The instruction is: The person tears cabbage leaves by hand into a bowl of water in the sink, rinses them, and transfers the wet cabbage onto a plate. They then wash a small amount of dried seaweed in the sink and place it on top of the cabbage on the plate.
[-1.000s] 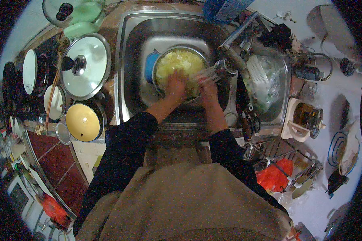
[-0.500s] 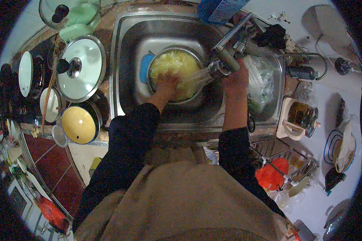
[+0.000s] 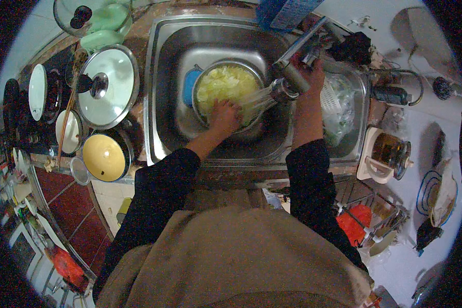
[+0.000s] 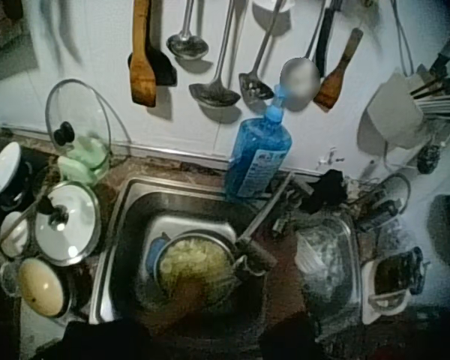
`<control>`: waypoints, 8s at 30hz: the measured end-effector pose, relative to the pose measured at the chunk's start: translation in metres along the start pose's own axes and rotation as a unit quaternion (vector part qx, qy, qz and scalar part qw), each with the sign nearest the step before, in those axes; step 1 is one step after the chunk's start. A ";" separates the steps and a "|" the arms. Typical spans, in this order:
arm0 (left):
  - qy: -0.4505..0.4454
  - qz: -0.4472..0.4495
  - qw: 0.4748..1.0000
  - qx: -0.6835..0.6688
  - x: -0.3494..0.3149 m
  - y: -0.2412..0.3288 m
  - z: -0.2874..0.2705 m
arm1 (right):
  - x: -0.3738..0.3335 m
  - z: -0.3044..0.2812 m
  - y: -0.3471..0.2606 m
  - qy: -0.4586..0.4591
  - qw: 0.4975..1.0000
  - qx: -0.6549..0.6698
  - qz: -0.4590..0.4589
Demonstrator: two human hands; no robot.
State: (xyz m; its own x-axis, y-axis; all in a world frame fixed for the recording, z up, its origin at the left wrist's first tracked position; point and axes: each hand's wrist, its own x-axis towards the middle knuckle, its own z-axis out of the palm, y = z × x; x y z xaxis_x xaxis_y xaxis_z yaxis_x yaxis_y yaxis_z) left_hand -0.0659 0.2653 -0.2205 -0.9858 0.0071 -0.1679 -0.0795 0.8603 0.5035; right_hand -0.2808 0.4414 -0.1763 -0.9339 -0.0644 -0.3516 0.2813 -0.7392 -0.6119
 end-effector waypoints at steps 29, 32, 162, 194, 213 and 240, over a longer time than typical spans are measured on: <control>0.116 -0.140 0.972 0.146 0.067 -0.083 0.086 | -0.072 -0.049 0.156 -0.248 0.565 -0.739 -0.270; 0.118 -0.187 0.948 0.230 0.067 -0.098 0.117 | -0.070 -0.042 0.192 -0.224 0.584 -0.734 -0.265; 0.267 0.175 0.881 0.348 -0.207 -0.076 -0.335 | -0.278 0.188 0.098 -0.390 0.862 -0.277 0.169; 0.082 -0.288 0.740 -0.602 -0.119 0.032 -0.178 | -0.206 -0.010 0.151 -0.242 0.856 -0.455 -0.039; -0.060 -0.147 0.754 -0.638 -0.119 0.119 -0.133 | -0.329 0.040 0.009 -0.141 0.590 -0.777 -0.166; 0.306 -0.251 0.679 -0.618 -0.246 0.050 -0.181 | -0.347 0.003 0.019 -0.223 0.541 -0.771 -0.251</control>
State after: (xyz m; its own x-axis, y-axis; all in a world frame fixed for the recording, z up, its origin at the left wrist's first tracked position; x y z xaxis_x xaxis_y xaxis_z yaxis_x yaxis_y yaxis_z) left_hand 0.1457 0.2146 -0.0009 -0.6355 -0.6675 -0.3880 -0.1186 -0.4121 0.9034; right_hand 0.0480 0.4475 -0.0639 -0.8419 -0.5240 0.1286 -0.5035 0.6775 -0.5362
